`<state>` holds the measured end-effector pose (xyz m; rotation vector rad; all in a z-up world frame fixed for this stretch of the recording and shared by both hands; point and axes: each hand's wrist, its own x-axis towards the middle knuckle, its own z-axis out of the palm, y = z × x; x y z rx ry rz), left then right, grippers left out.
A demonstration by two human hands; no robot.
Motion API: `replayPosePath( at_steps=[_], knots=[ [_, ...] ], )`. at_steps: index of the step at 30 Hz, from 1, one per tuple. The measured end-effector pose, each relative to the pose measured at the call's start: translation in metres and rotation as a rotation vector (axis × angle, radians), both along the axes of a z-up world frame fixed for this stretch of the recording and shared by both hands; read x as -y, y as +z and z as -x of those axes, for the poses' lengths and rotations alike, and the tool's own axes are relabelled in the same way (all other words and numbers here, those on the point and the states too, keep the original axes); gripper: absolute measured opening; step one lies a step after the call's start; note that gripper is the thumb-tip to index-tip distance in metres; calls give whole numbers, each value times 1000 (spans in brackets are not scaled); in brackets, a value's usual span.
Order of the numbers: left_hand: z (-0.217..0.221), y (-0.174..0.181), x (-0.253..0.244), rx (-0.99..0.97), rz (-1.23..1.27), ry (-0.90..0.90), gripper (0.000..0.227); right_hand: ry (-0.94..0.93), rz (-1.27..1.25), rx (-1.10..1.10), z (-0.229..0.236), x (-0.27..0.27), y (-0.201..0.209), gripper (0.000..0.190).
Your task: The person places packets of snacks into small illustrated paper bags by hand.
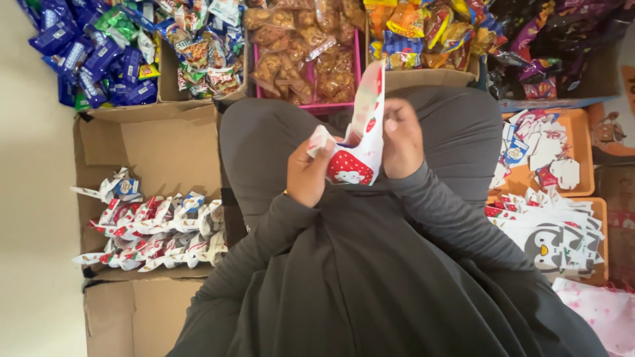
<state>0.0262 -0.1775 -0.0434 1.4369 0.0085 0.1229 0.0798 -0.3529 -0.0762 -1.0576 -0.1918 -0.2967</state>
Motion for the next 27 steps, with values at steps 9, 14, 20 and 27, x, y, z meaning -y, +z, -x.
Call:
replayPosePath(
  at_steps=[9,14,20,27],
  knots=[
    [4,26,27,-215,126,28,40,-165,151,-156,27,-9,66,18],
    [-2,73,49,-333,369,142,55,-251,225,-260,25,7,35,17],
    [-5,76,48,-265,-8,-149,25,-322,231,-283,18,26,11,18],
    [-6,41,75,-317,39,-51,35,-382,213,-349,8,63,-9,21]
  ],
)
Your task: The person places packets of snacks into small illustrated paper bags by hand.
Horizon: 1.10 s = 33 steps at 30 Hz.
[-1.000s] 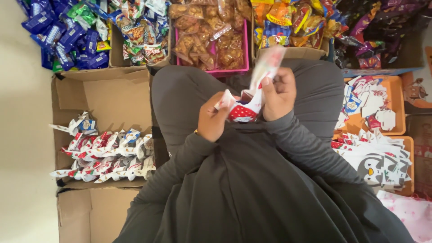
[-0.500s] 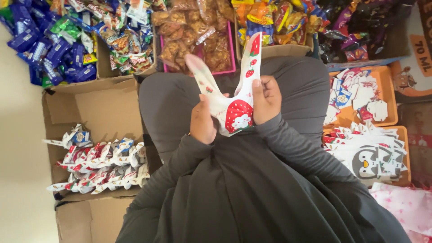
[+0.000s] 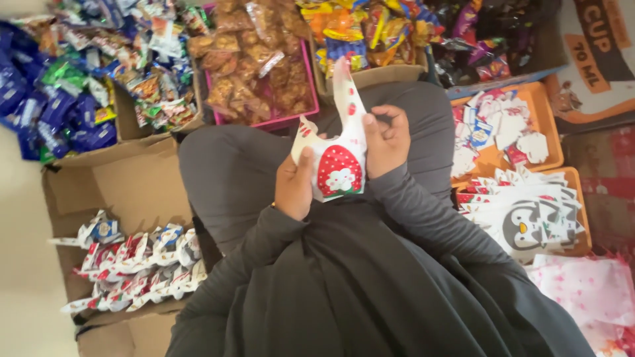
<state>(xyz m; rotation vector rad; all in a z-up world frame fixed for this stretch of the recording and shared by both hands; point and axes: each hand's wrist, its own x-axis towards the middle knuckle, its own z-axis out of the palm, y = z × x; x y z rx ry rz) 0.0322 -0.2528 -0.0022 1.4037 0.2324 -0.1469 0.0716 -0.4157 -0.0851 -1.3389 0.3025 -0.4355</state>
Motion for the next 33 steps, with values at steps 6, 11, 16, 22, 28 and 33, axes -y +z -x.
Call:
replayPosePath(
  at_steps=[6,11,16,22,28,33],
  knots=[
    [-4,16,11,56,-113,-4,40,-161,-61,152,-36,105,-33,16],
    [0,-4,8,103,-6,74,44,-315,428,-382,-44,297,-268,15],
    [0,-10,10,132,62,6,51,-162,731,-1107,26,349,-350,36],
    [4,4,23,120,27,-29,51,-181,543,-1213,44,304,-263,45],
    [2,1,19,98,-8,-48,50,48,651,-1277,24,352,-342,33],
    [3,0,21,91,-16,-48,51,-89,682,-1262,27,355,-327,29]
  ],
)
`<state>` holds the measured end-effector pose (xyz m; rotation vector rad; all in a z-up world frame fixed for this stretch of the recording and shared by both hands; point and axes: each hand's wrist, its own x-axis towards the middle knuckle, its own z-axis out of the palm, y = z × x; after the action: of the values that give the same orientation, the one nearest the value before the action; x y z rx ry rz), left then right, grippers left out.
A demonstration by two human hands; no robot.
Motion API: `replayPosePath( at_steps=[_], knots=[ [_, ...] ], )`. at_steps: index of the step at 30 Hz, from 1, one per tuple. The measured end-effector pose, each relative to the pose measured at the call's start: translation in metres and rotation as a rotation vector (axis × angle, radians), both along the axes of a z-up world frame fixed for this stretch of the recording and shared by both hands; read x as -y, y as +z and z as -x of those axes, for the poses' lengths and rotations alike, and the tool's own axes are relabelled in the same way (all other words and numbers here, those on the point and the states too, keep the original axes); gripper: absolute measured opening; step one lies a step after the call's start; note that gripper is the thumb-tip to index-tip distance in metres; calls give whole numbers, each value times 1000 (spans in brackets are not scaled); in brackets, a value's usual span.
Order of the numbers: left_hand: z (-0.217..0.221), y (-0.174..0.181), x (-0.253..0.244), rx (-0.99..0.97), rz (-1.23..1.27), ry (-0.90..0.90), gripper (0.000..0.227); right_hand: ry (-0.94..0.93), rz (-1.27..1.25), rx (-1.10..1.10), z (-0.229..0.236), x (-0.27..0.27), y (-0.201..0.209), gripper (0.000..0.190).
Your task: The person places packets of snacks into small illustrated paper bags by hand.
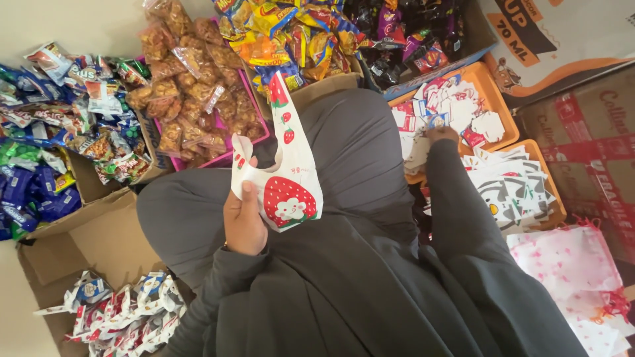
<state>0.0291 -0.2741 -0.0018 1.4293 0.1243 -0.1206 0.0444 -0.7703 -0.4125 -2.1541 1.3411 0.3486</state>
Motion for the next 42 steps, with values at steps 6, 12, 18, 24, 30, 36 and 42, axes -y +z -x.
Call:
replayPosePath(
  at_steps=[6,12,18,24,30,36,42],
  knots=[
    [-1,5,1,85,-50,-34,49,-82,-72,807,3,2,84,17],
    [-12,-6,-15,222,-189,-159,48,251,-59,1197,-16,-19,194,24],
    [-13,0,-28,391,-302,-293,39,147,-672,1481,-49,-75,277,29],
    [-3,-9,-56,309,-507,-326,41,317,-799,1309,-56,-140,349,20],
    [1,5,-75,340,-521,-259,46,625,-378,961,-49,-185,402,5],
    [1,34,-80,514,-392,-165,37,626,-474,1069,-50,-211,421,14],
    [2,33,-86,509,-421,-171,31,498,-987,1108,-56,-231,416,23]
  ],
)
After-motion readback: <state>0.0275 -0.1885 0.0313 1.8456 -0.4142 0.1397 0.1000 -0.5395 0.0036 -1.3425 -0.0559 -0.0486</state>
